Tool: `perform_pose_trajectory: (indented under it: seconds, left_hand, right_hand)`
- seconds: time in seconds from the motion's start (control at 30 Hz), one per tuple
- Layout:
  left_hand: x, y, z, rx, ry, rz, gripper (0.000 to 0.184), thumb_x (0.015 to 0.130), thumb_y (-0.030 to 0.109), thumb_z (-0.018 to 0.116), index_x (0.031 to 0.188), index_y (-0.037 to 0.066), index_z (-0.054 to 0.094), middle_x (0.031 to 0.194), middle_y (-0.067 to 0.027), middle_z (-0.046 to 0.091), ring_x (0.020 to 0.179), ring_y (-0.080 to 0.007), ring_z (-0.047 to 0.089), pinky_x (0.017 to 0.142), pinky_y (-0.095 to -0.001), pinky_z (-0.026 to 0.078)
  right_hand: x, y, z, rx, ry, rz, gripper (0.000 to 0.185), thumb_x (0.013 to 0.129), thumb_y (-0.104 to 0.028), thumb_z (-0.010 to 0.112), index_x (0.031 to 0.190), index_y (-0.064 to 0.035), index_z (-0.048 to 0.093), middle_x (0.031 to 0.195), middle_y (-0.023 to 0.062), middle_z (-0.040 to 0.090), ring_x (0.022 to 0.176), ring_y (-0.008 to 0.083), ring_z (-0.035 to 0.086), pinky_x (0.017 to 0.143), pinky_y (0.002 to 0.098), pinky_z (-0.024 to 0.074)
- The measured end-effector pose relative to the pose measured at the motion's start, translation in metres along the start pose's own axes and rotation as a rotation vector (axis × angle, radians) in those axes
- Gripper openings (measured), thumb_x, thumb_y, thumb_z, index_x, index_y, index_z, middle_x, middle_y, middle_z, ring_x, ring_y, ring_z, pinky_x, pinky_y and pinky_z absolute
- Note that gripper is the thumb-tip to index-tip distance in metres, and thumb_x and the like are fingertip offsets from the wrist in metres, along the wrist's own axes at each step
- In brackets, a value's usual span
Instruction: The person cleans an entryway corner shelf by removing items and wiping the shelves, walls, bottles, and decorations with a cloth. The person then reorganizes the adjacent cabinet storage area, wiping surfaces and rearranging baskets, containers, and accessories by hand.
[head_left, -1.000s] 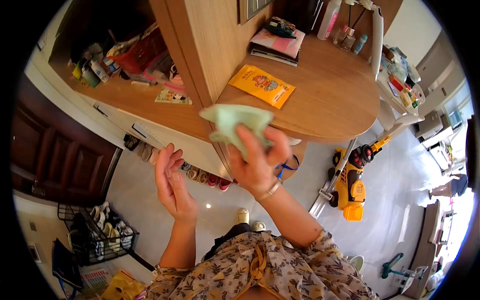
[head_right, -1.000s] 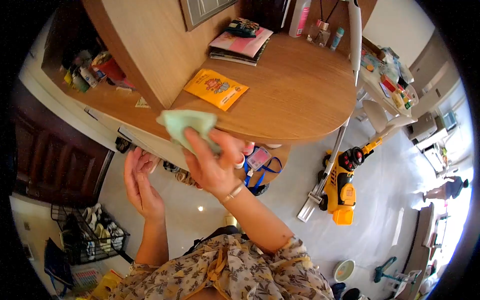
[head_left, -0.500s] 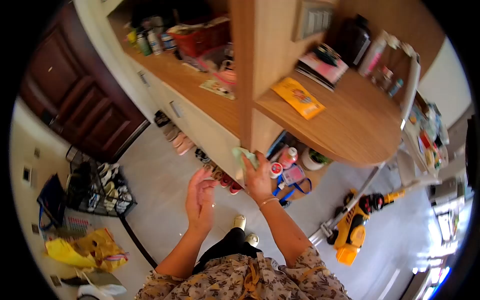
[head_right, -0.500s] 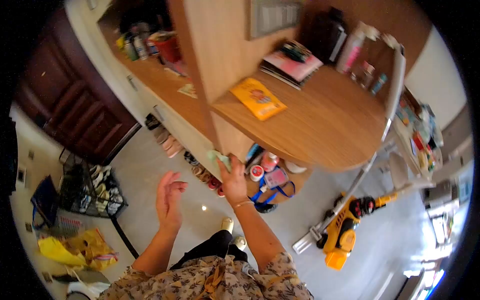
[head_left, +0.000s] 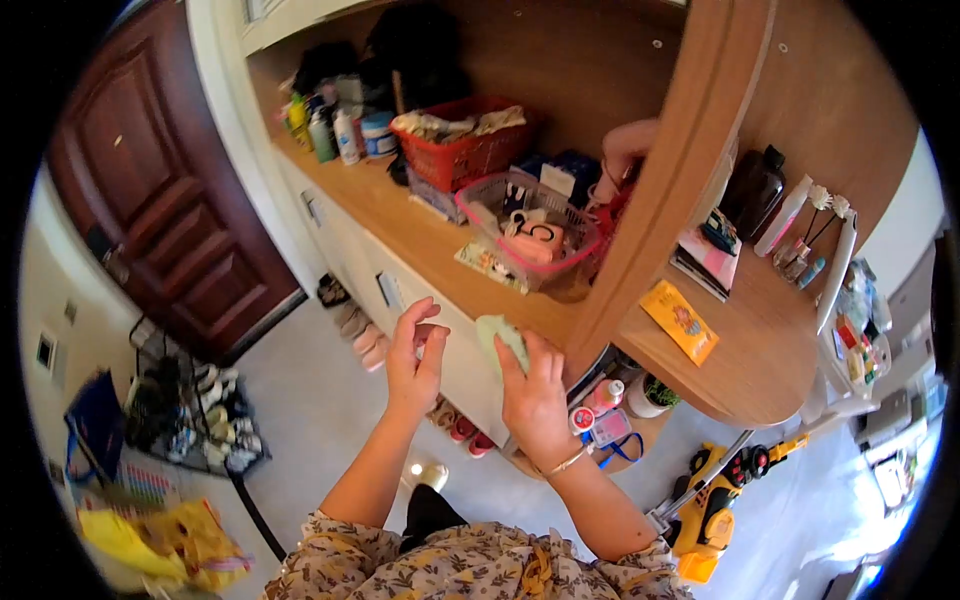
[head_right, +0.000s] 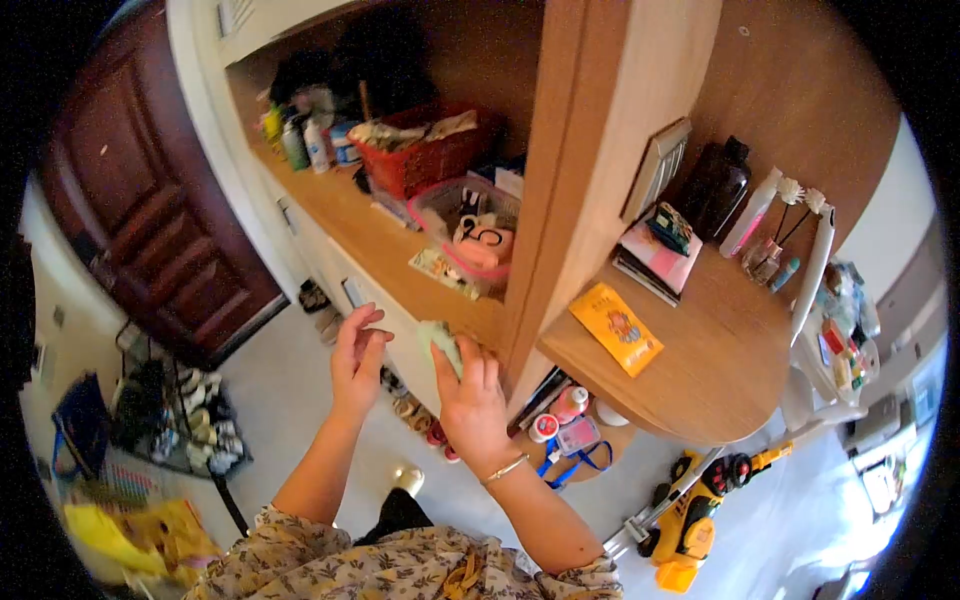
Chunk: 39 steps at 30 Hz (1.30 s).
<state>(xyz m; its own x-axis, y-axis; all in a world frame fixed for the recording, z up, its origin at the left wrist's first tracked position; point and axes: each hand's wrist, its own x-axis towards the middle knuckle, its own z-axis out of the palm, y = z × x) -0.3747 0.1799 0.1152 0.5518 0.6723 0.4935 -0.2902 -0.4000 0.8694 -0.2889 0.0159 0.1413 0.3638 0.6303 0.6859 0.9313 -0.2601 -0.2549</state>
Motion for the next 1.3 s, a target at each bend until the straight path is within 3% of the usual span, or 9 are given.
perform_pose_trajectory:
  seconds: [0.1, 0.2, 0.27, 0.3, 0.4, 0.53, 0.67, 0.83, 1.3]
  left_hand:
    - [0.068, -0.015, -0.009, 0.103, -0.143, 0.077, 0.038, 0.095, 0.01, 0.056, 0.132, 0.002, 0.049, 0.123, -0.0107, 0.056, 0.097, -0.0175, 0.062, 0.088, -0.0321, 0.049]
    - [0.128, -0.023, -0.012, 0.192, -0.323, 0.186, 0.039, 0.091, 0.007, 0.058, 0.129, 0.002, 0.05, 0.126, -0.0132, 0.055, 0.097, -0.0197, 0.063, 0.086, -0.0325, 0.05]
    - [0.157, -0.015, -0.011, 0.312, -0.436, 0.41, 0.043, 0.087, 0.004, 0.061, 0.128, 0.002, 0.051, 0.13, -0.0152, 0.053, 0.097, -0.0223, 0.064, 0.084, -0.0331, 0.051]
    - [0.168, -0.017, -0.009, 0.289, -0.483, 0.395, 0.049, 0.08, 0.0, 0.064, 0.127, 0.006, 0.053, 0.135, -0.0139, 0.049, 0.102, -0.0323, 0.063, 0.085, -0.0363, 0.054]
    - [0.192, -0.022, -0.003, 0.419, -0.641, 0.336, 0.052, 0.079, 0.001, 0.066, 0.128, 0.01, 0.052, 0.137, -0.0125, 0.048, 0.104, -0.0335, 0.063, 0.083, -0.039, 0.055]
    - [0.206, -0.04, 0.008, 0.559, -0.711, 0.497, 0.053, 0.076, 0.007, 0.07, 0.126, 0.012, 0.054, 0.132, -0.0109, 0.052, 0.101, -0.0353, 0.063, 0.08, -0.0422, 0.055]
    - [0.203, -0.044, 0.021, 0.557, -0.654, 0.47, 0.046, 0.075, 0.008, 0.072, 0.119, 0.011, 0.057, 0.123, -0.012, 0.057, 0.097, -0.0357, 0.063, 0.077, -0.0427, 0.054]
    - [0.191, -0.045, 0.03, 0.41, -0.48, 0.462, 0.027, 0.074, 0.004, 0.073, 0.098, 0.007, 0.06, 0.103, -0.0129, 0.058, 0.087, -0.0341, 0.064, 0.07, -0.0423, 0.052]
    - [0.148, -0.006, -0.021, 0.392, -0.237, 0.524, 0.028, 0.072, 0.001, 0.075, 0.095, 0.007, 0.06, 0.101, -0.0102, 0.059, 0.076, -0.0246, 0.066, 0.066, -0.0335, 0.054]
  right_hand:
    - [0.017, -0.001, 0.044, -0.188, -0.123, 0.167, 0.052, 0.082, -0.005, 0.053, 0.133, 0.0001, 0.051, 0.133, 0.0243, 0.042, 0.118, 0.0425, 0.046, 0.098, 0.044, 0.0446]
    - [0.035, -0.01, 0.068, -0.256, -0.165, 0.304, 0.051, 0.083, -0.007, 0.053, 0.133, -0.0004, 0.051, 0.134, 0.0235, 0.044, 0.12, 0.0414, 0.046, 0.098, 0.0439, 0.0448]
    - [0.052, -0.014, 0.09, -0.236, -0.055, 0.346, 0.044, 0.08, -0.004, 0.053, 0.124, -0.0009, 0.058, 0.128, 0.0233, 0.048, 0.115, 0.0403, 0.048, 0.099, 0.0469, 0.041]
    - [0.06, -0.017, 0.098, -0.197, -0.056, 0.313, 0.042, 0.08, -0.005, 0.053, 0.121, -0.0008, 0.059, 0.128, 0.0228, 0.049, 0.116, 0.0392, 0.048, 0.099, 0.047, 0.0412]
    - [0.076, -0.022, 0.12, -0.195, -0.072, 0.296, 0.04, 0.079, -0.007, 0.054, 0.117, -0.0005, 0.061, 0.126, 0.021, 0.05, 0.116, 0.0364, 0.049, 0.099, 0.0465, 0.0418]
    - [0.069, -0.023, 0.122, -0.18, -0.045, 0.225, 0.042, 0.076, -0.007, 0.055, 0.118, -0.0015, 0.062, 0.126, 0.0186, 0.051, 0.114, 0.0355, 0.05, 0.099, 0.0449, 0.0421]
    - [0.043, -0.022, 0.094, -0.186, -0.069, 0.248, 0.047, 0.075, -0.003, 0.056, 0.121, -0.0026, 0.061, 0.126, 0.0181, 0.052, 0.113, 0.0355, 0.05, 0.098, 0.0438, 0.043]
    - [0.015, -0.015, 0.066, -0.223, -0.088, 0.294, 0.049, 0.075, -0.001, 0.056, 0.124, -0.0058, 0.06, 0.127, 0.0178, 0.051, 0.116, 0.0351, 0.049, 0.098, 0.0441, 0.0435]
    - [0.016, -0.017, 0.065, -0.179, -0.031, 0.276, 0.052, 0.071, 0.005, 0.054, 0.122, -0.003, 0.06, 0.123, 0.0202, 0.05, 0.11, 0.0383, 0.049, 0.096, 0.0457, 0.0434]
